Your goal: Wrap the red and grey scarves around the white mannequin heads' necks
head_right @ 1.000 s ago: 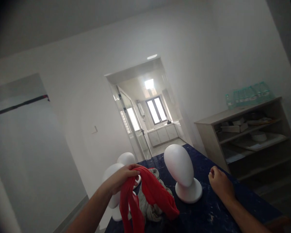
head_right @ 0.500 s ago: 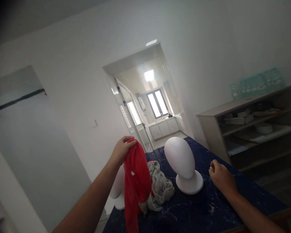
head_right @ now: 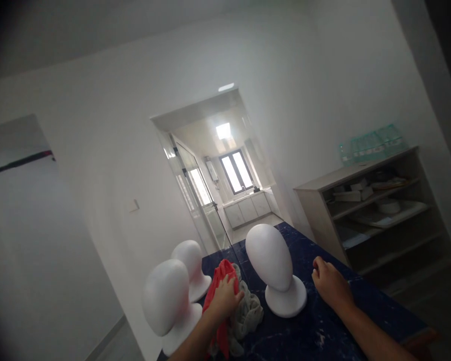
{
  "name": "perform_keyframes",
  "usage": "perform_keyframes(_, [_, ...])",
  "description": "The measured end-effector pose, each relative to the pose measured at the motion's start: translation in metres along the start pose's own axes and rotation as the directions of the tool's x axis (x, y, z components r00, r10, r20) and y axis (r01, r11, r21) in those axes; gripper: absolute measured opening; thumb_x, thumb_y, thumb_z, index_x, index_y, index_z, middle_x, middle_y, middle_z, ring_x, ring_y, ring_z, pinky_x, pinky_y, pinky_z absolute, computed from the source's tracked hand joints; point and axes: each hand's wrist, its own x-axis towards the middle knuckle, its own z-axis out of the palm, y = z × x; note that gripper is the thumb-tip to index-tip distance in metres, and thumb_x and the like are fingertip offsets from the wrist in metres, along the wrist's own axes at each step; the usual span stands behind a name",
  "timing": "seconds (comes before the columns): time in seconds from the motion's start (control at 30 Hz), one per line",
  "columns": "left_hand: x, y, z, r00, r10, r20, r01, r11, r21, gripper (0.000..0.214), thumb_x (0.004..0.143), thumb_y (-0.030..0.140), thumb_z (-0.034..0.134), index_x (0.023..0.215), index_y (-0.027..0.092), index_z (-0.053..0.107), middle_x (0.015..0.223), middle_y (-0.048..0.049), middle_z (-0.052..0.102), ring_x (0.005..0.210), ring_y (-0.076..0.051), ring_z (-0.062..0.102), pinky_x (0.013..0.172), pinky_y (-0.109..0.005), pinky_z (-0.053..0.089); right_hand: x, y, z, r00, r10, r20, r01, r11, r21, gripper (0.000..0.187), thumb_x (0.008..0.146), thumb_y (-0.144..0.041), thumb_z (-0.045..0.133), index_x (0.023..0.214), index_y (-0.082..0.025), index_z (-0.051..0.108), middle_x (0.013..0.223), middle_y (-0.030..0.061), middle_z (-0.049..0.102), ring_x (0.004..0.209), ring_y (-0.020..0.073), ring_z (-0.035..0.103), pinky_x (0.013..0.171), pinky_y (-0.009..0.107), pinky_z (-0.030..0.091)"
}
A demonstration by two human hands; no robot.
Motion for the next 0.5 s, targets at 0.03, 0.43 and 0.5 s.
perform_keyframes(0.03, [-0.005, 0.006, 0.015, 0.999, 0.042, 0.002, -0.042, 0.997, -0.072, 0.079, 0.080, 0.030, 0.073, 0.151, 0.006, 0.050, 0.168, -0.0253, 0.037, 0.159, -0.039, 0.028, 0.130, -0.046, 0.025, 0.000, -0.002, -0.001, 1.000, -0.012, -0.001, 0.012, 1.000, -0.003, 0.009, 0.098, -0.025, 0.046, 0.097, -0.023, 0.055, 0.086, 0.0038, 0.064, 0.080, 0.0212, 0.063, 0.071, 0.032, 0.037])
perform_keyframes(0.43, [0.002, 0.147, 0.109, 0.950, -0.193, -0.247, -0.109, 0.537, -0.837, 0.109, 0.055, 0.027, 0.091, 0.152, 0.018, 0.042, 0.146, -0.0196, 0.062, 0.136, -0.035, 0.059, 0.116, -0.039, 0.044, 0.001, 0.003, 0.000, 0.998, -0.060, -0.032, 0.061, 0.998, 0.035, 0.008, 0.094, -0.020, 0.046, 0.094, -0.023, 0.054, 0.085, 0.0052, 0.065, 0.081, 0.0225, 0.063, 0.072, 0.031, 0.039])
perform_keyframes(0.5, [0.004, 0.148, 0.108, 0.933, -0.246, -0.263, -0.097, 0.531, -0.842, 0.096, 0.057, 0.031, 0.089, 0.144, 0.017, 0.050, 0.141, -0.0196, 0.065, 0.132, -0.034, 0.062, 0.113, -0.038, 0.046, 0.003, 0.006, 0.001, 0.998, -0.058, -0.029, 0.059, 0.997, 0.051, 0.008, 0.094, -0.021, 0.045, 0.094, -0.023, 0.053, 0.084, 0.0052, 0.065, 0.081, 0.0230, 0.064, 0.072, 0.031, 0.040])
